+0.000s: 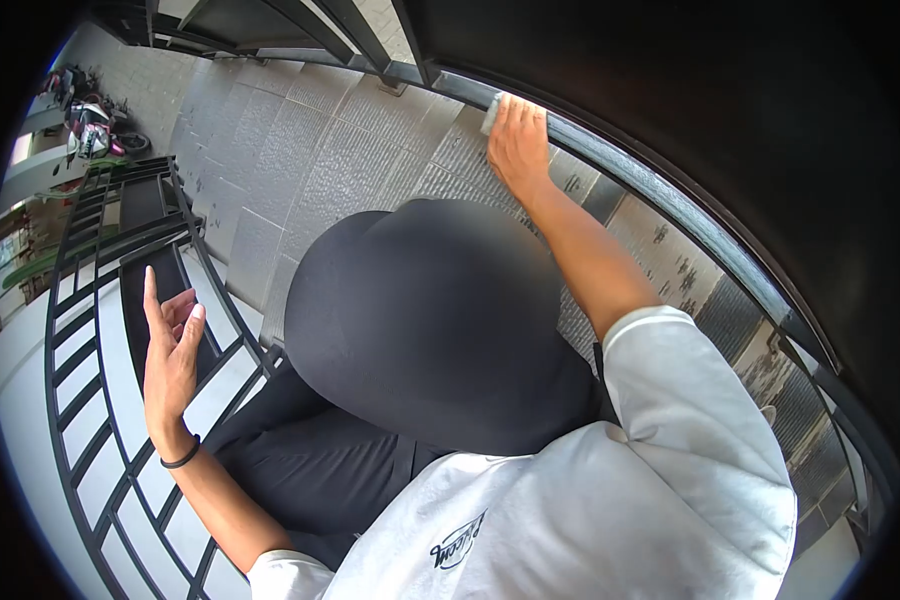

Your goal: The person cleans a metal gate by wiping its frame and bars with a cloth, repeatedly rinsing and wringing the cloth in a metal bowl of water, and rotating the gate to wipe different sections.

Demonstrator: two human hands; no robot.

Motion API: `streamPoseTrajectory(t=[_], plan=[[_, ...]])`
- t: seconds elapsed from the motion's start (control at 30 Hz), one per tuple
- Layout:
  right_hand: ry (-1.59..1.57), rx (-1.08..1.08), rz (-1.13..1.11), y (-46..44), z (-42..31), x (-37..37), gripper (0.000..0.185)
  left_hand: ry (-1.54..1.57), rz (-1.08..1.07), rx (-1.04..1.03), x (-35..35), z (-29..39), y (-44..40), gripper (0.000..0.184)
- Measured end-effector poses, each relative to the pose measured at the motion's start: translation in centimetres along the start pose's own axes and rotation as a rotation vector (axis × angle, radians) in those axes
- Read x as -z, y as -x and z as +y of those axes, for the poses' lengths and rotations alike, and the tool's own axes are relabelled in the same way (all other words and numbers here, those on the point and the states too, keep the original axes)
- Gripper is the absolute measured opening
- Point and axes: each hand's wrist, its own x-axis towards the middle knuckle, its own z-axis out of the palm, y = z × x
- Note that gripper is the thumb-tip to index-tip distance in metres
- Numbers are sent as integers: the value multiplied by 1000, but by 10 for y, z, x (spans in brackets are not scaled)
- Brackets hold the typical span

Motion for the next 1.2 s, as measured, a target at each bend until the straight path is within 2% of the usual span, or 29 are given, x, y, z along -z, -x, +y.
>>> streamPoseTrajectory(t=[0.13,0.2,0.27,0.33,0.37,0.47,0.57,0.63,0.7,0.87,0.93,0.97,1.0,1.07,1.2], plan=[[81,53,-56,-48,-46,-38,46,-9,41,3,4,-1,1,78],[48,68,-54,-38,-36,-33,46,-23,24,-5,8,3,5,78],[39,69,-60,-17,-6,-18,47,28,6,-32,12,10,12,76],[131,81,41,32,39,18,48,75,-8,-92,16,13,17,73],[51,11,57,59,62,34,49,110,-31,-123,17,11,18,71],[128,-136,42,134,139,94,48,221,-90,-239,16,14,19,67],[239,-293,62,204,209,147,47,184,-104,-246,17,14,14,65],[325,-412,76,241,240,175,53,185,-122,-273,19,1,4,65],[345,-437,39,263,258,194,54,185,-122,-273,17,5,6,66],[363,-446,40,263,260,200,52,166,-107,-258,19,1,6,68],[323,-415,132,249,270,194,47,140,-116,-246,18,-4,0,69],[261,-392,85,243,279,196,41,177,-131,-241,18,-8,-2,69],[228,-469,-76,237,281,197,37,210,-149,-232,18,-11,-3,70],[296,-445,94,244,276,188,40,237,-164,-241,18,-11,-4,69],[386,-478,128,253,250,194,44,213,-188,-231,20,-12,-3,69]])
